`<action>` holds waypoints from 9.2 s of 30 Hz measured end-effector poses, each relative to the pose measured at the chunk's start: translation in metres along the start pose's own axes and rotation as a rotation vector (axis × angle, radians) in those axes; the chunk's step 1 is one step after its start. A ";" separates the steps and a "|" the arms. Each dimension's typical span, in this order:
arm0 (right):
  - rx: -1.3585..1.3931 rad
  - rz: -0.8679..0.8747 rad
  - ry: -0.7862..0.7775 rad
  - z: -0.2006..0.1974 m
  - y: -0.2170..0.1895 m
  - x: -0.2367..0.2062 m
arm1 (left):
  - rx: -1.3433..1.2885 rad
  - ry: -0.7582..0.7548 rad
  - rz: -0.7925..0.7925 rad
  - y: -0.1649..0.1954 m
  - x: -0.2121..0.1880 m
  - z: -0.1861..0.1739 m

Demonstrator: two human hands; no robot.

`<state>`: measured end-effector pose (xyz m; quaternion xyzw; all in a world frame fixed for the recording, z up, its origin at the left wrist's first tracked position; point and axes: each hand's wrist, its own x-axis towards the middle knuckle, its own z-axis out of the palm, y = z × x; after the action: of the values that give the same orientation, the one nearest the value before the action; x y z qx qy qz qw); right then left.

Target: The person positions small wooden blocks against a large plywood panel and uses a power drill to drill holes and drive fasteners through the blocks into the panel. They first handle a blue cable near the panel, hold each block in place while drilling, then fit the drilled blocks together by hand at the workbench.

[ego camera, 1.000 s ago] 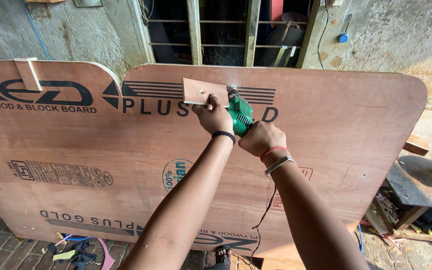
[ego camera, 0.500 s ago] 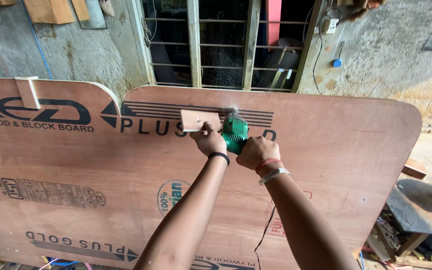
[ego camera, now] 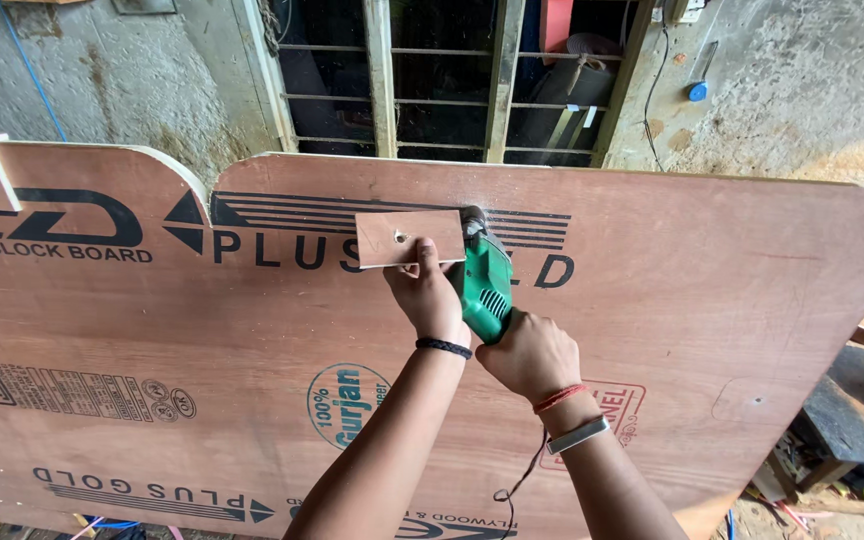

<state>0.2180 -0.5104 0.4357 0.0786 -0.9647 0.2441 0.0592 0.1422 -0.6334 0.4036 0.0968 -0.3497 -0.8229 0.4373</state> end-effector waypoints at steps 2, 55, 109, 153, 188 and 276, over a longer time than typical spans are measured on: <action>0.047 -0.021 0.034 0.000 -0.003 -0.006 | -0.079 -0.002 -0.077 0.015 -0.003 0.002; -0.239 0.547 0.432 -0.067 0.680 -0.205 | 0.446 -0.897 -1.050 -0.344 -0.467 0.090; 1.466 0.873 0.861 -0.021 0.665 -0.375 | 0.667 -1.694 -1.161 -0.348 -0.604 0.006; 0.262 2.140 0.840 0.273 0.865 -1.405 | 1.497 -2.291 -1.203 -0.122 -1.222 -0.446; 0.982 0.023 0.872 -0.078 0.457 -0.682 | 0.180 -1.693 -0.968 0.031 -0.722 -0.186; 0.505 -0.382 0.710 -0.483 1.123 -0.301 | 0.506 -1.315 -0.561 -0.438 -1.034 0.373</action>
<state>0.3470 0.7339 0.2932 0.1780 -0.7637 0.4674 0.4080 0.3025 0.5269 0.2380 -0.2312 -0.6789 -0.6860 -0.1227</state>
